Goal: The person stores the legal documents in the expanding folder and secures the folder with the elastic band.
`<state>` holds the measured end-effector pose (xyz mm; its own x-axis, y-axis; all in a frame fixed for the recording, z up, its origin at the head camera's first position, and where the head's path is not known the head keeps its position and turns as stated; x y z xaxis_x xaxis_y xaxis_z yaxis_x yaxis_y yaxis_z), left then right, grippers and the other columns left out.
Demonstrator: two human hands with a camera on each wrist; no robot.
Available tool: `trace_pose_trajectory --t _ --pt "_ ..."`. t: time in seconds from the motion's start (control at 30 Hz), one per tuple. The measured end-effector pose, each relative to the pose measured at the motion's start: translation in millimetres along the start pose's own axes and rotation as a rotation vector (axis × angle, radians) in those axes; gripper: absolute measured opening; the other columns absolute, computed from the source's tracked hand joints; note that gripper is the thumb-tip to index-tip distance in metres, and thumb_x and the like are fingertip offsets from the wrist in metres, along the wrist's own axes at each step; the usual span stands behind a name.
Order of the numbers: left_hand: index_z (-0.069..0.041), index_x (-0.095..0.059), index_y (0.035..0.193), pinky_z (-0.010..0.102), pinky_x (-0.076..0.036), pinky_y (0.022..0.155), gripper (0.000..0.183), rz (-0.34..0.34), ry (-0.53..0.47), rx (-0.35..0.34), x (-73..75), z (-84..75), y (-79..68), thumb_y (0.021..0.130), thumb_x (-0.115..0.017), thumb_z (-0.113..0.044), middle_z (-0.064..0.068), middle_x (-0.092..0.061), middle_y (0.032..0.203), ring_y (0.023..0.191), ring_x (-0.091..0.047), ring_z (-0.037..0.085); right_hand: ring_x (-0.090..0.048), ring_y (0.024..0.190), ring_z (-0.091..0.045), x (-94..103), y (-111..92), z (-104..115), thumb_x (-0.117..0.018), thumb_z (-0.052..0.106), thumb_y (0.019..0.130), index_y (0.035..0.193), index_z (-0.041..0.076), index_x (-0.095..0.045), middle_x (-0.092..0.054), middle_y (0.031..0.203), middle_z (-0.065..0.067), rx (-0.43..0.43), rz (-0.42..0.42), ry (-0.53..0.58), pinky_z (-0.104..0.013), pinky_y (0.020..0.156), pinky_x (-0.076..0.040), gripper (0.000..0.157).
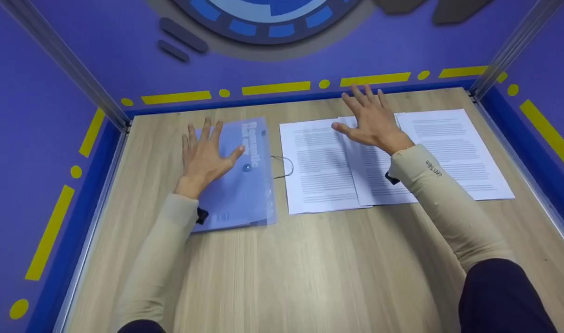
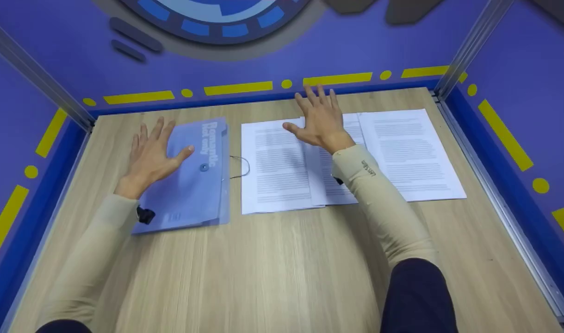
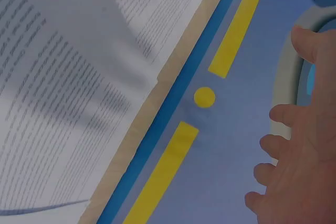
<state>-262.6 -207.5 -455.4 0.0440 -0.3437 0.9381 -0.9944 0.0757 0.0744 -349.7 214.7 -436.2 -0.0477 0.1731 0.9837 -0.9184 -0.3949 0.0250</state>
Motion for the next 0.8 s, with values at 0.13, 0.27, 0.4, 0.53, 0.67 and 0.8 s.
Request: trace_pose_trajectory --t 0.13,0.27,0.4,0.53,0.67,0.8 --pt "-0.016 -0.023 0.172 0.067 0.003 0.131 0.1 0.008 0.016 -0.006 -7.8 0.7 -15.4 0.097 -0.049 -0.078 0.014 -0.008 0.18 0.162 0.006 0.054 0.002 0.167 -0.04 -7.2 1 12 -0.045 0.079 0.099 0.172 0.018 -0.021 -0.004 0.181 -0.009 0.052 -0.031 -0.004 -0.062 0.132 0.005 0.098" --pt "-0.015 -0.026 0.171 0.068 0.001 0.13 0.101 0.011 0.04 -0.02 -13.1 -3.0 -29.9 0.096 -0.049 -0.079 0.016 -0.013 0.179 0.162 0.004 0.055 -0.002 0.167 -0.04 -13.2 2 26 -0.049 0.076 0.099 0.172 0.018 -0.023 -0.011 0.18 -0.012 0.104 -0.06 0.006 -0.061 0.133 0.003 0.097" --pt "-0.014 -0.028 0.17 0.069 -0.002 0.13 0.1 0.008 0.034 -0.036 -16.6 -10.6 -43.9 0.096 -0.05 -0.077 0.017 -0.016 0.179 0.162 -0.001 0.054 -0.005 0.167 -0.039 -19.7 4 41 -0.051 0.075 0.099 0.172 0.017 -0.024 -0.014 0.18 -0.012 0.152 -0.069 0.03 -0.06 0.133 -0.001 0.097" --pt "-0.014 -0.031 0.169 0.07 -0.008 0.13 0.098 -0.007 0.029 -0.066 -19.5 -19.9 -55.9 0.096 -0.051 -0.076 0.017 -0.021 0.178 0.161 -0.009 0.057 -0.007 0.167 -0.039 -27.7 6 56 -0.052 0.073 0.1 0.172 0.015 -0.024 -0.014 0.18 -0.011 0.187 -0.062 0.063 -0.06 0.134 -0.004 0.096" --pt "-0.014 -0.034 0.169 0.069 -0.013 0.129 0.098 -0.002 0.037 -0.078 -26.4 -28.8 -66.6 0.095 -0.051 -0.077 0.017 -0.027 0.176 0.16 -0.013 0.057 -0.009 0.167 -0.039 -39.9 7 71 -0.051 0.072 0.1 0.171 0.013 -0.025 -0.014 0.18 -0.012 0.227 -0.034 0.076 -0.059 0.134 -0.007 0.096" --pt "-0.013 -0.037 0.167 0.07 -0.019 0.128 0.098 0.012 0.024 -0.073 -36.3 -37.8 -75.7 0.095 -0.052 -0.076 0.019 -0.032 0.173 0.159 -0.02 0.056 -0.011 0.166 -0.04 -54.6 8 88 -0.051 0.072 0.101 0.171 0.011 -0.025 -0.015 0.18 -0.013 0.277 -0.003 0.087 -0.059 0.134 -0.01 0.096"
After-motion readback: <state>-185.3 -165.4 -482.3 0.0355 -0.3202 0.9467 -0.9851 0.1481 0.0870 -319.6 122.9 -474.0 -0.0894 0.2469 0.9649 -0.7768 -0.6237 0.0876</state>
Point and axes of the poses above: each hand's wrist, its own y-axis towards the middle knuckle, its own x-axis out of the back of the hand, z = x × y, the point moved 2 cm from there along y, towards the middle knuckle
